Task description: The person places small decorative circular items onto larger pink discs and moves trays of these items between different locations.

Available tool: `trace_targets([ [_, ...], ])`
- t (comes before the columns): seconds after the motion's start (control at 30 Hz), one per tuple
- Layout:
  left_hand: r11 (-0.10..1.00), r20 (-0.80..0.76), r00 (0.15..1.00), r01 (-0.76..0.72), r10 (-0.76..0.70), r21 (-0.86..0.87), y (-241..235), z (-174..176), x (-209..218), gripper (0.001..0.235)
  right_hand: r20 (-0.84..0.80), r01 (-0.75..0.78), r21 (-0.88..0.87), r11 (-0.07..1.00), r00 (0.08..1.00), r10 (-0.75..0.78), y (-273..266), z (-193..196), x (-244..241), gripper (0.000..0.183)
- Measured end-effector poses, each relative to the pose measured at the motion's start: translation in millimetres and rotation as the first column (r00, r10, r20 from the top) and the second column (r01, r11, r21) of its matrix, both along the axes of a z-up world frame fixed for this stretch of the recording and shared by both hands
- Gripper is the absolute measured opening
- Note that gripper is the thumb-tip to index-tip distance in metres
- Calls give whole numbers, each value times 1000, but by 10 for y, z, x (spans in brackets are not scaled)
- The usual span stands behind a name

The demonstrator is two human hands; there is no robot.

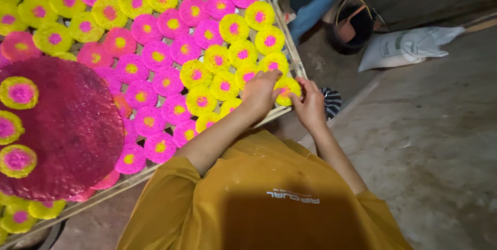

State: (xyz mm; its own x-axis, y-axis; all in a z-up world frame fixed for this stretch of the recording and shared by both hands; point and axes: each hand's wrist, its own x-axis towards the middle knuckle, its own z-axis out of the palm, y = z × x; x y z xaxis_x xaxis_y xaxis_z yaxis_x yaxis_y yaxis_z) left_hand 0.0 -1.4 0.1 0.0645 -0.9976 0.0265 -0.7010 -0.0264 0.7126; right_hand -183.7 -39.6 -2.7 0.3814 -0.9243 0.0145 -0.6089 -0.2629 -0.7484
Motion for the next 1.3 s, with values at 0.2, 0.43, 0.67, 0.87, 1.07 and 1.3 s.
trace_targets([
  [0.2, 966, 70, 984, -175, 165, 189, -36, 61, -9, 51, -25, -144, -279, 949, 989, 143, -231, 134, 52, 42],
  [0.43, 935, 23, 968, -247, 250, 255, 94, 111, -131, 38, -116, -254, -397, 882, 967, 226, -687, -41, 276, 36],
  [0.67, 977, 186, 959, -213, 215, -30, 72, -84, -175, 25, 30, -212, -131, 968, 975, 218, -779, -226, 367, 33],
  [0.87, 926, 41, 941, -321, 335, -198, 395, -31, 136, 17, 3, -264, -492, 830, 952, 305, -764, -145, 368, 39],
  [1.07, 467, -98, 501, -850, 860, -245, 1733, 314, 1508, 25, 193, -278, -286, 917, 921, 339, -314, 141, 744, 29],
  [1.3, 22, 252, -96, -904, 963, -427, 3932, 370, 3036, 34, 70, -653, -423, 628, 667, 742, 676, 231, 2034, 25],
])
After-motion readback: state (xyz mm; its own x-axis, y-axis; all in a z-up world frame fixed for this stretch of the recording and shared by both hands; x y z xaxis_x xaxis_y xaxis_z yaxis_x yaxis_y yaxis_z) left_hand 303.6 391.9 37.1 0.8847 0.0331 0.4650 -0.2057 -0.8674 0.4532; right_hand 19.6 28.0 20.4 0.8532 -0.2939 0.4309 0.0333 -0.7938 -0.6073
